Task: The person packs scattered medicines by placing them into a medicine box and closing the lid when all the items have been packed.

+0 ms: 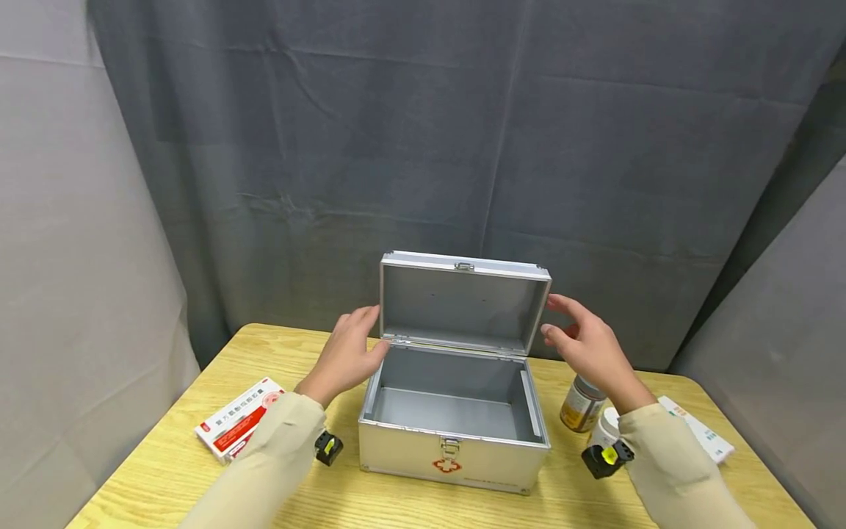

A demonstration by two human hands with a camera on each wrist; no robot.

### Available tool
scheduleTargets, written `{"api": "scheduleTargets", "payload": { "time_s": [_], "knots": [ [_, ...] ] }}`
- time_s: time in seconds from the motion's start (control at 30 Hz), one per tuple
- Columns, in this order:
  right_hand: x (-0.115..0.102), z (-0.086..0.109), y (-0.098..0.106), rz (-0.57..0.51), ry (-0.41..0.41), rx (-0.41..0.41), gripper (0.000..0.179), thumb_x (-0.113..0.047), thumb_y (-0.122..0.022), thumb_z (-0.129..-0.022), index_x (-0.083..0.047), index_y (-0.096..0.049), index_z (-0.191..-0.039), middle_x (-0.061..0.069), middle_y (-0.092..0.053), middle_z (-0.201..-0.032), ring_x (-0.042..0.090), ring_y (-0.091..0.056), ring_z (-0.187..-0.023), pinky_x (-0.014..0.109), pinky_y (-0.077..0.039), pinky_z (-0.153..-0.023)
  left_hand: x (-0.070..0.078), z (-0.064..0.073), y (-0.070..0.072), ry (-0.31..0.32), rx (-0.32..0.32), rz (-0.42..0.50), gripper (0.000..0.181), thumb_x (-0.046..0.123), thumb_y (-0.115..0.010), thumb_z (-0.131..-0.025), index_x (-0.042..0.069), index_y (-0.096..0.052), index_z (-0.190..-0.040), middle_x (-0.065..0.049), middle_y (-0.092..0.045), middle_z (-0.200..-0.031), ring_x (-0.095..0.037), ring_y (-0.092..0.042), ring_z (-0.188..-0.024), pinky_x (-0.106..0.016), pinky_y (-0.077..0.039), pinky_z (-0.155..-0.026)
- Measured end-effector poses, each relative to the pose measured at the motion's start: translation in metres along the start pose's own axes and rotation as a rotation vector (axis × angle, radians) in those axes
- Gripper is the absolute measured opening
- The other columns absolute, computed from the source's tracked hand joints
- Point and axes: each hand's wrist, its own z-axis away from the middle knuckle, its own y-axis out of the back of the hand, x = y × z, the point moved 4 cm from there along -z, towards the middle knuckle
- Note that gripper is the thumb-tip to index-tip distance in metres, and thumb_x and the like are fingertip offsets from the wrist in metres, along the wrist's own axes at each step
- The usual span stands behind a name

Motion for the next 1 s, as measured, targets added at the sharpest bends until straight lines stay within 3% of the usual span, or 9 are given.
{"api": "scheduleTargets", "payload": {
  "time_s": [0.2, 0.33, 0.5, 0.73, 1.0],
  "knots": [
    [0.011, 0.012, 0.003, 0.077, 0.018, -0.038, 0.057, -0.031, -0.057, -0.100, -0.009, -0.040, -0.150, 0.022, -0.052, -0.142, 0.026, -0.067, -0.094, 0.034, -0.050, -0.071, -0.019, 0.023, -0.004, -0.014, 0.005, -0.041, 0.053, 0.020, -0.065, -0.089, -0.002, -0.056, -0.137, -0.020, -0.054, -0.144, -0.039, -0.049, -0.131, -0.053, -0.042, -0.109],
    [0.018, 0.016, 0.000, 0.092, 0.010, -0.058, 0.055, -0.032, -0.057, -0.100, -0.009, -0.043, -0.148, 0.023, -0.048, -0.145, 0.031, -0.066, -0.101, 0.042, -0.054, -0.076, -0.026, 0.034, -0.003, 0.007, -0.035, -0.041, 0.061, 0.033, -0.069, -0.089, 0.003, -0.054, -0.140, -0.018, -0.050, -0.148, -0.038, -0.045, -0.137, -0.055, -0.040, -0.112],
    [0.024, 0.017, -0.005, 0.066, 0.001, -0.102, 0.053, -0.036, -0.056, -0.100, -0.011, -0.046, -0.146, 0.022, -0.051, -0.142, 0.033, -0.067, -0.105, 0.045, -0.056, -0.077, -0.026, 0.044, -0.005, -0.037, -0.126, -0.048, 0.078, 0.049, -0.070, -0.085, 0.005, -0.049, -0.145, -0.017, -0.045, -0.153, -0.040, -0.040, -0.141, -0.059, -0.036, -0.113],
    [0.032, 0.026, -0.007, 0.054, 0.029, -0.158, 0.046, -0.033, -0.057, -0.101, -0.011, -0.053, -0.140, 0.018, -0.062, -0.130, 0.023, -0.067, -0.098, 0.042, -0.055, -0.076, -0.029, 0.058, -0.016, -0.095, -0.216, -0.046, 0.087, 0.054, -0.070, -0.083, 0.006, -0.043, -0.150, -0.015, -0.040, -0.157, -0.040, -0.033, -0.145, -0.066, -0.029, -0.114],
    [0.044, 0.037, 0.003, 0.065, 0.048, -0.188, 0.040, -0.031, -0.058, -0.101, -0.012, -0.058, -0.136, 0.015, -0.068, -0.121, 0.019, -0.065, -0.095, 0.035, -0.053, -0.073, -0.031, 0.062, -0.025, -0.128, -0.244, -0.051, 0.092, 0.059, -0.068, -0.082, 0.004, -0.041, -0.151, -0.011, -0.036, -0.160, -0.037, -0.032, -0.146, -0.063, -0.028, -0.114]
  ]
}}
